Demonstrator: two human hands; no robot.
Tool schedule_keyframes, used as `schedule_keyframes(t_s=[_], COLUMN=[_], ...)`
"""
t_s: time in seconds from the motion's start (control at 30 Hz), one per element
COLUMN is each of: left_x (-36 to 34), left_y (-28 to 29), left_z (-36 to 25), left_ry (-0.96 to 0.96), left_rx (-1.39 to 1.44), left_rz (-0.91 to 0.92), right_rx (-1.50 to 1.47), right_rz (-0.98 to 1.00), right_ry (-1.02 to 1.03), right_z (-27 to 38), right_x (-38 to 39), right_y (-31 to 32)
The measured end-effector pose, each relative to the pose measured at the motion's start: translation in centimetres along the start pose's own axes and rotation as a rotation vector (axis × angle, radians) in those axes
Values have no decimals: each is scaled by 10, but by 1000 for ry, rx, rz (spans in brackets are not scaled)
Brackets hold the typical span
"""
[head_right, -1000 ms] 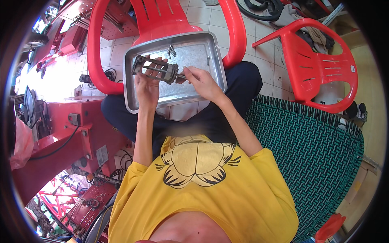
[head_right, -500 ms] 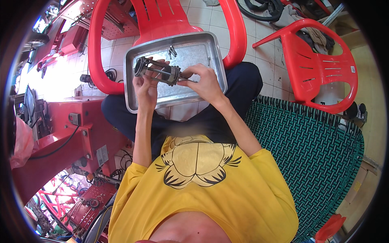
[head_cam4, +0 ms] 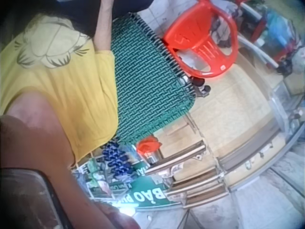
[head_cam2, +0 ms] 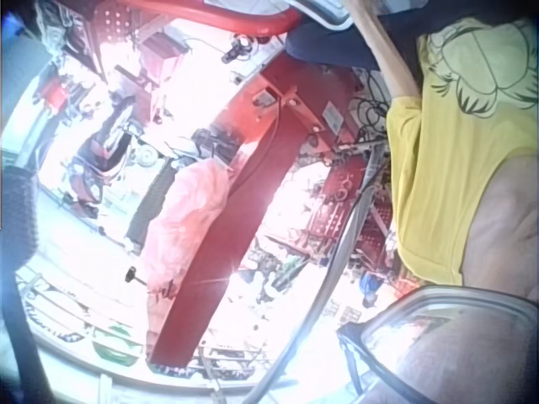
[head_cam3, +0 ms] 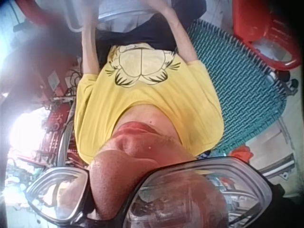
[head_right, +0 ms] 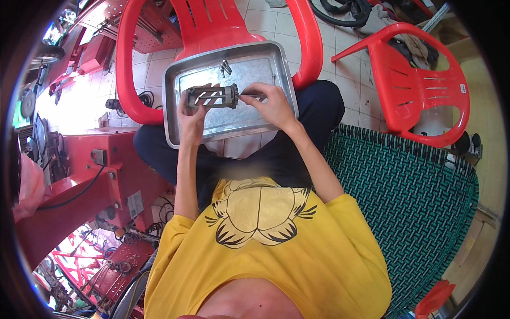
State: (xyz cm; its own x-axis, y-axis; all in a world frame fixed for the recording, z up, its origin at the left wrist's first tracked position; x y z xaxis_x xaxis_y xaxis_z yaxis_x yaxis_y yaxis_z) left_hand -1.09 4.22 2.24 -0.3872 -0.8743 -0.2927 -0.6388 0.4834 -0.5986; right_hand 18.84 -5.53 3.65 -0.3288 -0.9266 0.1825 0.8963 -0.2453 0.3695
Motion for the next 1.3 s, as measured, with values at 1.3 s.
schedule_keyframes(t_s=[1.3], left_x=[-4], left_y=[42], left_z=[3], left_ry=[20], left_rx=[-1185], left_rz=[416], right_rx=[437], right_rz=[-21], right_ry=[74], right_z=[-43], right_x=[-36], right_y=[-22])
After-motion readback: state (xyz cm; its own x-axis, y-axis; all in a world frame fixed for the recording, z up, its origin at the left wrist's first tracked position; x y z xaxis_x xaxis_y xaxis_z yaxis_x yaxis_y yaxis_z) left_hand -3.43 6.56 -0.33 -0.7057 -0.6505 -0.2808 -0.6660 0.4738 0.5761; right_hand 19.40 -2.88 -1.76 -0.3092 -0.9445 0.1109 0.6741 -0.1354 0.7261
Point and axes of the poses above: each hand's wrist, its own x-axis away from the middle knuckle, its own y-axis out of the back of the hand, z = x × y, the point moved 5 cm from there along -x, towards the middle knuckle, and after that the axes turned 15 degrees about -y, right-handed, at the moved point
